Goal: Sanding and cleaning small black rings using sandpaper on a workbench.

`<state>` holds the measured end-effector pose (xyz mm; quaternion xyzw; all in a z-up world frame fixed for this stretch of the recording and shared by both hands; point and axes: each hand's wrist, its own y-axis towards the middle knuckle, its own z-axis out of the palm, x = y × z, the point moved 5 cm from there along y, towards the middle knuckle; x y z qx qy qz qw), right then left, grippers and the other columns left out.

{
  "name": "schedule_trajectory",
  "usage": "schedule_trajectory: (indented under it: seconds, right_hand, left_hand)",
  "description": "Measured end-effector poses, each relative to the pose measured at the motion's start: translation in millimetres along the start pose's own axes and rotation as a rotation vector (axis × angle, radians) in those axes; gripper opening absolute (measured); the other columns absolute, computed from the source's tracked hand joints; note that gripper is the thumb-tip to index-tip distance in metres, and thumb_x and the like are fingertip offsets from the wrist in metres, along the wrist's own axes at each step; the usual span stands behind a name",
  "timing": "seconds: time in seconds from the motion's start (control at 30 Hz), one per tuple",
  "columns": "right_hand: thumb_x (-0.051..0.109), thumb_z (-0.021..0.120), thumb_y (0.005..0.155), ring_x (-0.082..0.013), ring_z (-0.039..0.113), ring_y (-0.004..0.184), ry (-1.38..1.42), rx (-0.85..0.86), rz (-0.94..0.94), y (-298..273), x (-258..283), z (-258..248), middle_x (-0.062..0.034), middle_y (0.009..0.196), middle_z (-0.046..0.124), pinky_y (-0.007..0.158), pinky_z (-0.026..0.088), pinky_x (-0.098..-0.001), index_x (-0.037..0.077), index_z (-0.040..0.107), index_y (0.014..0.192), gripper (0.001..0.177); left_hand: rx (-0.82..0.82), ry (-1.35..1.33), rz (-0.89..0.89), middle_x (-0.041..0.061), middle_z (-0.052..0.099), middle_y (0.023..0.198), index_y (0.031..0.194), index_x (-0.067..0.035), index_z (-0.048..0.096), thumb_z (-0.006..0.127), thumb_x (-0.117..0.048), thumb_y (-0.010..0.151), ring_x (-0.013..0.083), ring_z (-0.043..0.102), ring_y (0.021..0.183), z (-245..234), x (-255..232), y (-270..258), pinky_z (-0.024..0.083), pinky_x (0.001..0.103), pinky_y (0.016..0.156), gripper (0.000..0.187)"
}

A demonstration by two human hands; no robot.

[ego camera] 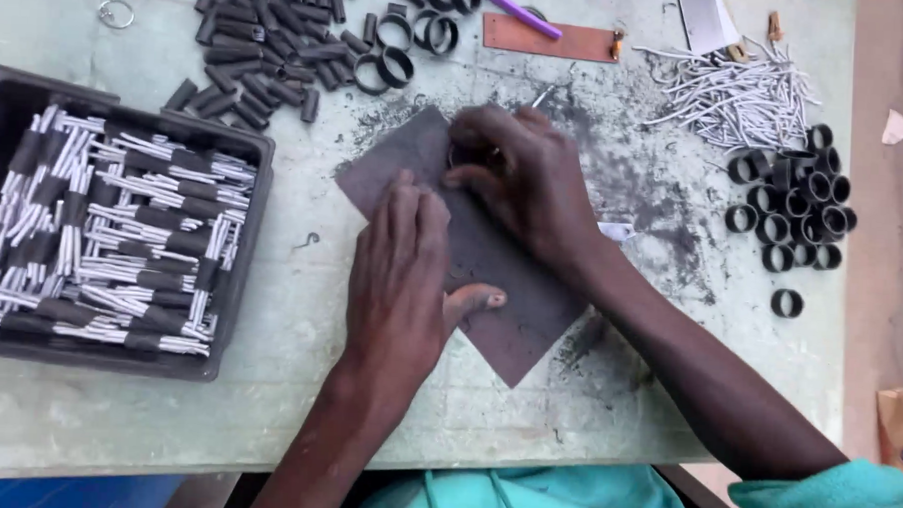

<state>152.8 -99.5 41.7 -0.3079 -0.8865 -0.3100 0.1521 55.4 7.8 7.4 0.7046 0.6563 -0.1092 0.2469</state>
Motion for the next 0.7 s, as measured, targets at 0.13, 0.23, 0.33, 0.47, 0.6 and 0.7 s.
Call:
schedule_trajectory:
  seconds: [0.13, 0.23, 0.33, 0.47, 0.6, 0.7]
  right_hand:
    - [0.026, 0.060, 0.105, -0.0310, 0.052, 0.095, -0.047, 0.133, 0.090, -59.9, 16.2, -25.6, -0.0155, 0.108, 0.059, 0.076, 0.039, -0.0449, 0.010, 0.070, 0.120, 0.025]
    - [0.026, 0.065, 0.096, -0.0232, 0.056, 0.081, -0.024, 0.176, 0.172, -113.5, 38.0, -42.0, -0.0054, 0.098, 0.069, 0.077, 0.042, -0.0361, 0.012, 0.077, 0.104, 0.020]
    - [0.019, 0.066, 0.094, -0.0252, 0.069, 0.102, 0.027, 0.109, 0.217, -112.9, 27.0, -39.0, -0.0100, 0.114, 0.075, 0.087, 0.058, -0.0329, 0.009, 0.077, 0.110, 0.022]
    - [0.010, 0.070, 0.099, -0.0196, 0.059, 0.084, 0.172, 0.118, 0.044, -41.1, 2.7, -9.6, -0.0043, 0.087, 0.067, 0.080, 0.050, -0.0357, 0.011, 0.074, 0.111, 0.013]
    - [-0.021, 0.047, 0.086, -0.0297, 0.066, 0.130, 0.378, 0.445, 0.236, -4.8, 10.1, -23.4, -0.0142, 0.139, 0.066, 0.105, 0.058, -0.0402, 0.006, 0.051, 0.144, 0.064]
    - [0.022, 0.075, 0.089, -0.0393, 0.060, 0.134, 0.143, 0.309, 0.143, -15.3, 15.7, -47.5, -0.0182, 0.149, 0.058, 0.112, 0.049, -0.0585, 0.010, 0.049, 0.147, 0.065]
  left_hand:
    - [0.027, 0.009, -0.021, 0.025, 0.043, 0.153, 0.137, 0.000, 0.045, 0.089, -0.068, 0.063, 0.0377, 0.043, 0.143, 4.1, 4.4, 0.9, 0.046, 0.044, 0.103, 0.110]
    - [0.068, 0.081, -0.054, 0.023, 0.049, 0.148, 0.123, -0.006, 0.050, 0.090, -0.071, 0.059, 0.0336, 0.044, 0.144, 4.9, 7.0, -2.8, 0.046, 0.040, 0.101, 0.100]
    - [0.086, 0.021, -0.031, 0.023, 0.046, 0.151, 0.133, -0.001, 0.048, 0.091, -0.067, 0.060, 0.0357, 0.042, 0.146, 6.7, 4.9, -0.1, 0.045, 0.042, 0.104, 0.107]
    - [0.057, 0.040, -0.017, 0.026, 0.044, 0.152, 0.135, 0.000, 0.046, 0.090, -0.066, 0.063, 0.0375, 0.038, 0.149, 9.7, 2.8, -3.6, 0.041, 0.043, 0.110, 0.107]
    - [0.059, 0.025, -0.033, 0.027, 0.043, 0.153, 0.132, 0.000, 0.047, 0.093, -0.065, 0.060, 0.0385, 0.041, 0.145, 6.1, 2.9, 0.5, 0.044, 0.043, 0.106, 0.107]
    - [0.068, 0.009, -0.016, 0.025, 0.046, 0.149, 0.137, 0.001, 0.046, 0.091, -0.065, 0.063, 0.0375, 0.038, 0.149, 7.8, 5.0, -1.1, 0.042, 0.044, 0.107, 0.109]
